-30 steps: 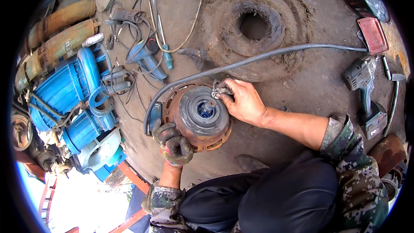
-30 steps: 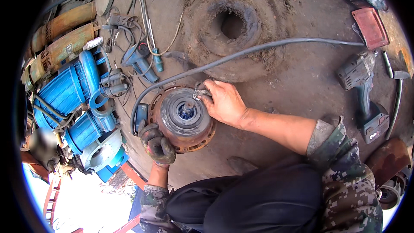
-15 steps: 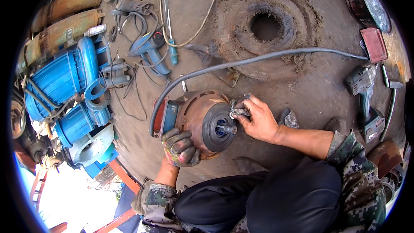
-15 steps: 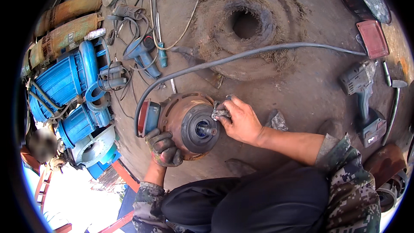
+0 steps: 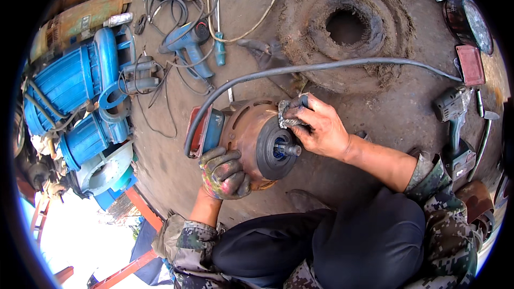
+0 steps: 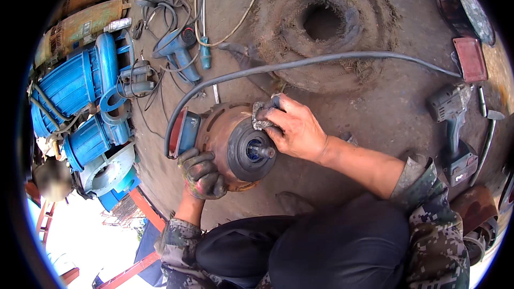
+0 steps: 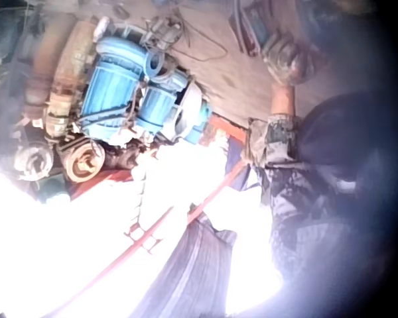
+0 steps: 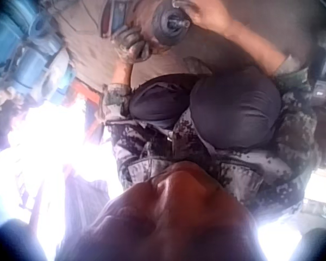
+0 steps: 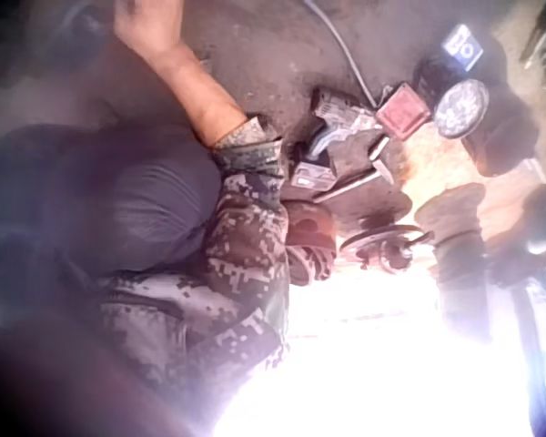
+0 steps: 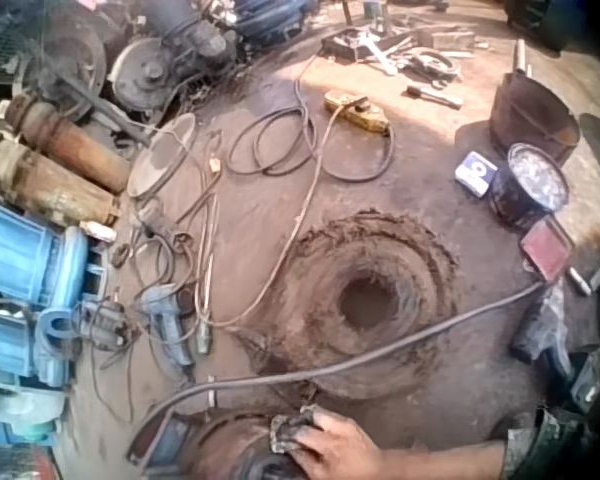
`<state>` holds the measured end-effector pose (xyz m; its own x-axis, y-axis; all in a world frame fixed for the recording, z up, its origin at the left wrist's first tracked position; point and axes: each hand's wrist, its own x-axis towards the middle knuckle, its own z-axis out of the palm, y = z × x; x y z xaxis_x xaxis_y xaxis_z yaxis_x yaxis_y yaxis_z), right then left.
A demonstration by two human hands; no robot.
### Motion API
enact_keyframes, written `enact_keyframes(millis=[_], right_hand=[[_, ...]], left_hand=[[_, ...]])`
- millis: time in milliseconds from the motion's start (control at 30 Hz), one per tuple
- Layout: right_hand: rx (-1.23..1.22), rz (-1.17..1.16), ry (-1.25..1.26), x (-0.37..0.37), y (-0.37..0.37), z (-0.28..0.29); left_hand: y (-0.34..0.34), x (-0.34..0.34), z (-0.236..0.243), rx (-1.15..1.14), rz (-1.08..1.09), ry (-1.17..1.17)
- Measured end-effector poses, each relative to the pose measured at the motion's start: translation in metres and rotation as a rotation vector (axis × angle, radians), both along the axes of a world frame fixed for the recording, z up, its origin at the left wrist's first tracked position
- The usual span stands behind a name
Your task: The person sits on the floor and cleans a motor component with a rag, then uses a small tool to scrape and adjust internal parts. The person repeatedly wipes and manipulates the component while seated.
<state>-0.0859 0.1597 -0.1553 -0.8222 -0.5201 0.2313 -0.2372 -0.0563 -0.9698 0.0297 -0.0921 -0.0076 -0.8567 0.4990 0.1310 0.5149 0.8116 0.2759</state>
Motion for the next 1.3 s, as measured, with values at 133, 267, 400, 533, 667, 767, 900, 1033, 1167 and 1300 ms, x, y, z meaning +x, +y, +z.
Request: enact_keyframes(millis=[133, 267, 400, 533, 667, 767, 900, 1033, 1167, 1300], right_hand=[[0.131, 0.033, -0.032, 0.033, 0.024, -0.011], [0.215, 0.129, -0.073, 0.037, 0.027, -0.006], [0.241, 0.104, -0.234, 0.028, 0.03, -0.001], [0.173, 0.021, -0.251, 0.024, 0.013, -0.001], [0.054, -0.017, -0.072, 0.002, 0.004, 0.008], [0.056, 0.033, 0.056, -0.012, 0.0, 0.007], [0.17, 0.01, 0.031, 0.022, 0.022, -0.005], [0.362, 0.319, -0.05, 0.059, 0.025, -0.019], [0.481, 0.322, -0.184, 0.048, 0.019, -0.001], [0.636, 0.358, -0.252, 0.01, 0.041, 0.014]], left_hand=[[0.0, -0.002, 0.002, -0.001, -0.008, -0.021], [-0.006, 0.0, 0.011, -0.032, 0.011, -0.025], [-0.005, 0.003, 0.003, -0.031, 0.017, 0.008], [0.0, -0.002, 0.003, -0.021, 0.013, 0.038], [0.0, -0.002, 0.004, 0.004, 0.001, 0.008], [0.004, -0.002, 0.003, 0.016, 0.012, 0.001], [0.009, -0.007, 0.004, 0.045, 0.021, 0.014], [0.003, -0.004, 0.007, 0.04, 0.024, 0.0], [-0.003, 0.001, 0.008, 0.037, 0.011, -0.003], [-0.001, -0.011, 0.007, 0.051, -0.009, 0.024]])
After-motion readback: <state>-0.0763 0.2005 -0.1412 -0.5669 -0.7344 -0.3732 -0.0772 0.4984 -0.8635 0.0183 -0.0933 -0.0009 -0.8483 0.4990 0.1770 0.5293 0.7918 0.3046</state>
